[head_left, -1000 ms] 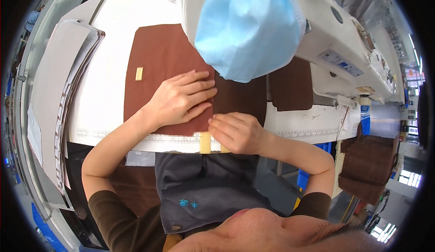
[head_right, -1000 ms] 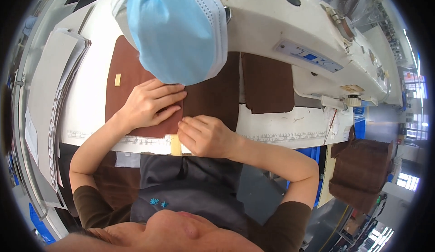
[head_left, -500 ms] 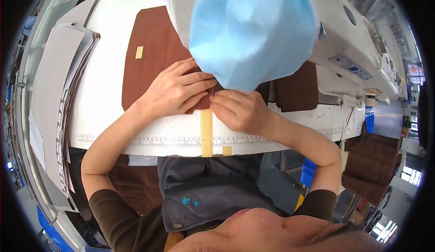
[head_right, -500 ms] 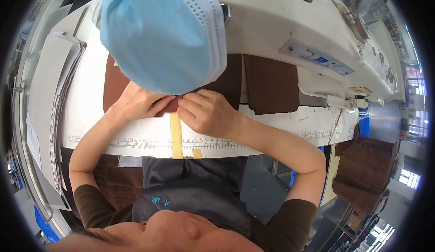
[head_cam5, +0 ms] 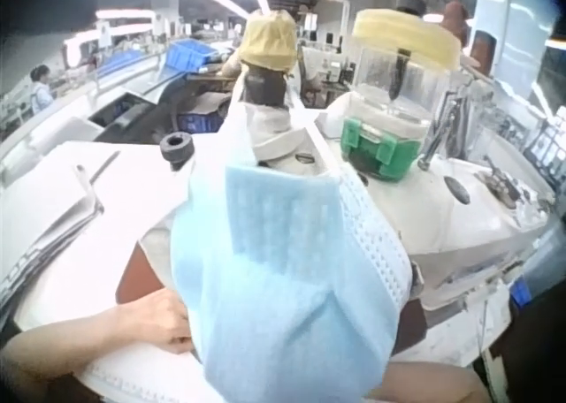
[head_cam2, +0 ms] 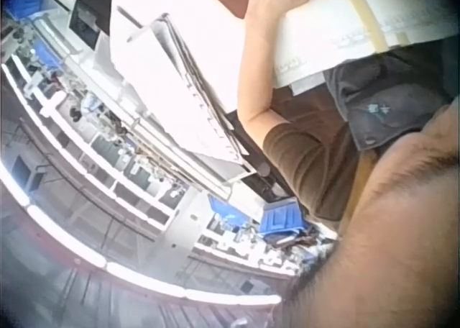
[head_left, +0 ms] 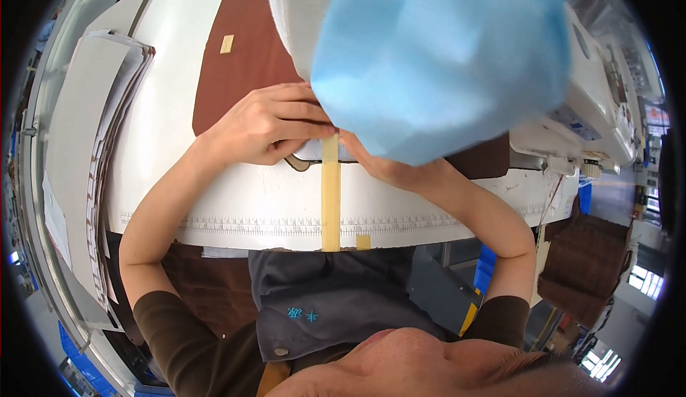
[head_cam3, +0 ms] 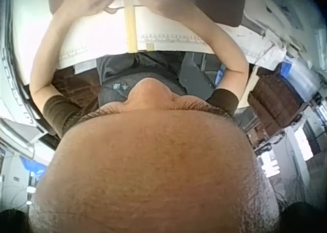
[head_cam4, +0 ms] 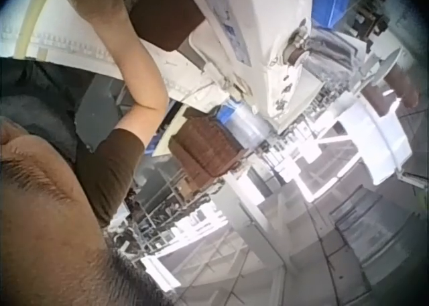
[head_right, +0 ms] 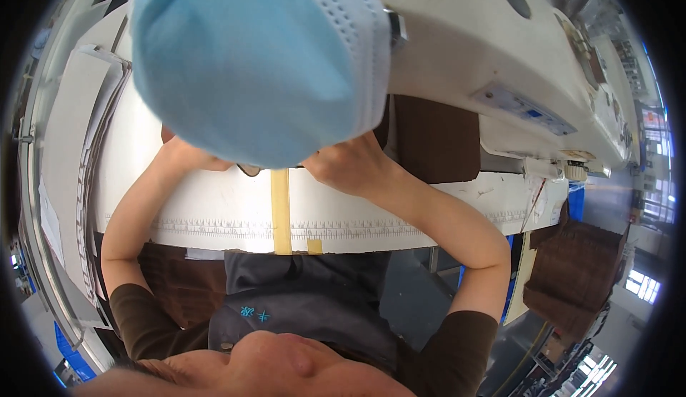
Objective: Sewing together leather pieces using an industrial sewing machine to create wallets.
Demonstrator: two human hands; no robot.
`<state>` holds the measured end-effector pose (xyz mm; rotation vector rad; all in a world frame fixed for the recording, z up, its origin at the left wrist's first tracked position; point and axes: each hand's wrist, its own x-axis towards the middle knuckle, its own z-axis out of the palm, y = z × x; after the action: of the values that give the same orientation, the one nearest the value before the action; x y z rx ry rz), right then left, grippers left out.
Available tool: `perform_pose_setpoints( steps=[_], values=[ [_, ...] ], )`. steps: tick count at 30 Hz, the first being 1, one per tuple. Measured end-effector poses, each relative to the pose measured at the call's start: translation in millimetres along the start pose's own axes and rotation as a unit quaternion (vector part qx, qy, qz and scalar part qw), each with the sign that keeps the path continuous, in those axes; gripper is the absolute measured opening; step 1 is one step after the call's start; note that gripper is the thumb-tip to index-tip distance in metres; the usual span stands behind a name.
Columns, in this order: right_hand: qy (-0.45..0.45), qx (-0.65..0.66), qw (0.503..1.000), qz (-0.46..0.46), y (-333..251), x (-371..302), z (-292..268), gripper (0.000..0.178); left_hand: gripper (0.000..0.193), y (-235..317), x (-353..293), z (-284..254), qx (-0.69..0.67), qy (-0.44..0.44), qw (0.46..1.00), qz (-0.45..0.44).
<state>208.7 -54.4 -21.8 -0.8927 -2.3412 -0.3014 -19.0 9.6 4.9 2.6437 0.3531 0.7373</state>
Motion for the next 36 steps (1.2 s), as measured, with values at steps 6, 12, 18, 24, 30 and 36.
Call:
perform_pose_setpoints(
  steps=[6, 12, 18, 24, 30, 36],
  values=[
    [-0.087, 0.296, 0.923, 0.232, -4.7, 6.7, -24.4, 0.023, 0.027, -20.8, 4.2, 3.9, 0.004, 0.031, 0.999, 0.040],
    [-0.139, -0.025, 0.988, 0.067, 6.9, -4.6, -8.5, 0.030, 0.024, -27.9, 13.8, 1.0, 0.037, 0.016, 0.999, 0.005],
    [-0.074, -0.042, 0.994, 0.070, -8.1, -9.4, -32.7, 0.019, 0.025, -29.7, 14.1, -3.8, 0.021, 0.020, 1.000, 0.010],
    [0.005, -0.017, 0.961, 0.275, 21.0, -37.8, -71.6, 0.012, 0.026, -35.3, 14.7, -3.0, -0.004, 0.019, 0.999, 0.027],
    [-0.091, -0.039, 0.893, 0.439, 48.3, -52.7, -83.2, 0.017, 0.023, -97.2, 49.3, -8.9, -0.044, 0.096, 0.986, -0.130],
    [-0.081, -0.037, 0.895, 0.437, 37.3, -44.9, -74.7, 0.014, 0.036, -221.6, 94.4, 16.5, 0.297, 0.201, 0.897, -0.257]
  ],
)
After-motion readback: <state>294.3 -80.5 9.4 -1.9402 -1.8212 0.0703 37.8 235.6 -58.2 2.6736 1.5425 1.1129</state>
